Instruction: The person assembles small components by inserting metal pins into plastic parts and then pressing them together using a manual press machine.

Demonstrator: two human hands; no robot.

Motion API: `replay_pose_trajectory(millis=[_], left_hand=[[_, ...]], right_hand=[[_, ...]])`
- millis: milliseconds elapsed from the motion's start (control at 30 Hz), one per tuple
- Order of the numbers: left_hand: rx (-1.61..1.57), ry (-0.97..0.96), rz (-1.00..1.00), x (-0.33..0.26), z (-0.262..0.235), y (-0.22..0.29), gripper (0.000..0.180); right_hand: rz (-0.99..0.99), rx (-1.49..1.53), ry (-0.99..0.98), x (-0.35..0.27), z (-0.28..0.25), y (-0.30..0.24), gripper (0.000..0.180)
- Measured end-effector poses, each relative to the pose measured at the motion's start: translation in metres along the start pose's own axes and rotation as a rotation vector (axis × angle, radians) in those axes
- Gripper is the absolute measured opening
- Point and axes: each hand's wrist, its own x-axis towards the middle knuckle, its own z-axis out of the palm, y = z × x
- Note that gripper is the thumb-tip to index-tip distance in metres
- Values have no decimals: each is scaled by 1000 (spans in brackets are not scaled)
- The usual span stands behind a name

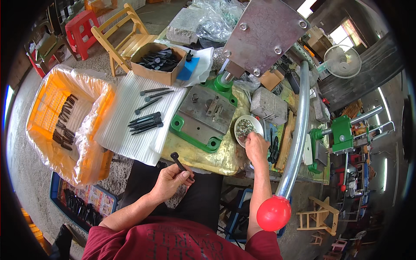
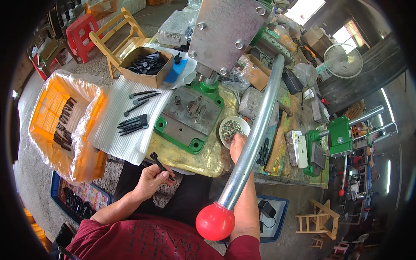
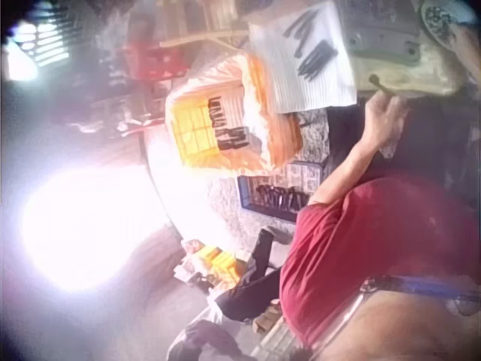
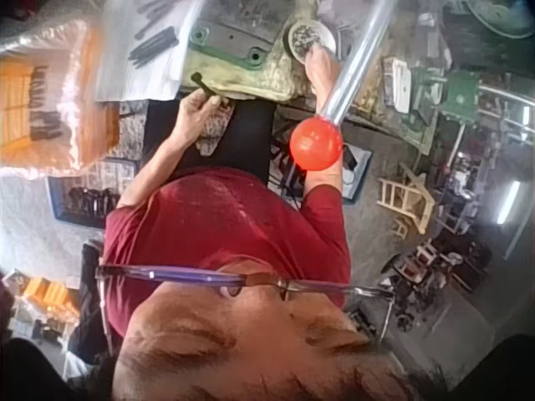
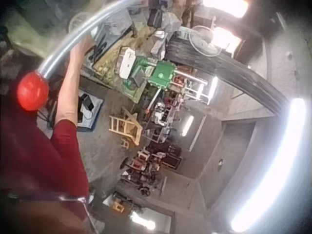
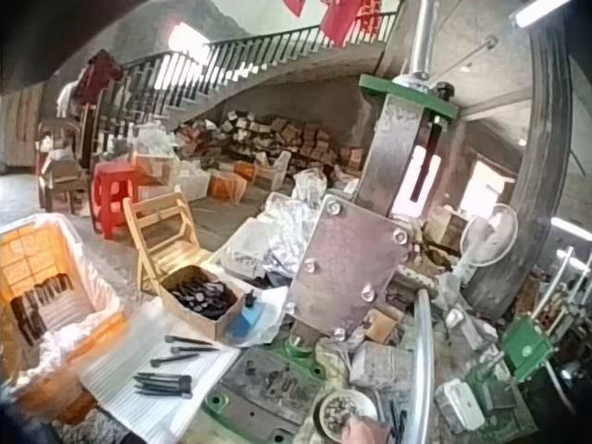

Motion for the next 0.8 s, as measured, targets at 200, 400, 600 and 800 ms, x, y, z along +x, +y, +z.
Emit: replay_pose_trajectory(millis=[200, 400, 600, 800], left_hand=[[14, -22, 6, -2, 2, -1, 12], [6, -19, 11, -3, 1, 1, 12], [25, -35, 8, -2, 2, 0, 13], [32, -38, 19, -4, 2, -2, 13]], right_hand=[[-34, -155, -142, 4, 1, 1, 10], [-88, -38, -162, 3, -1, 8, 10], [-76, -141, -202, 6, -1, 3, 10], [-150, -186, -231, 8, -4, 3, 11]])
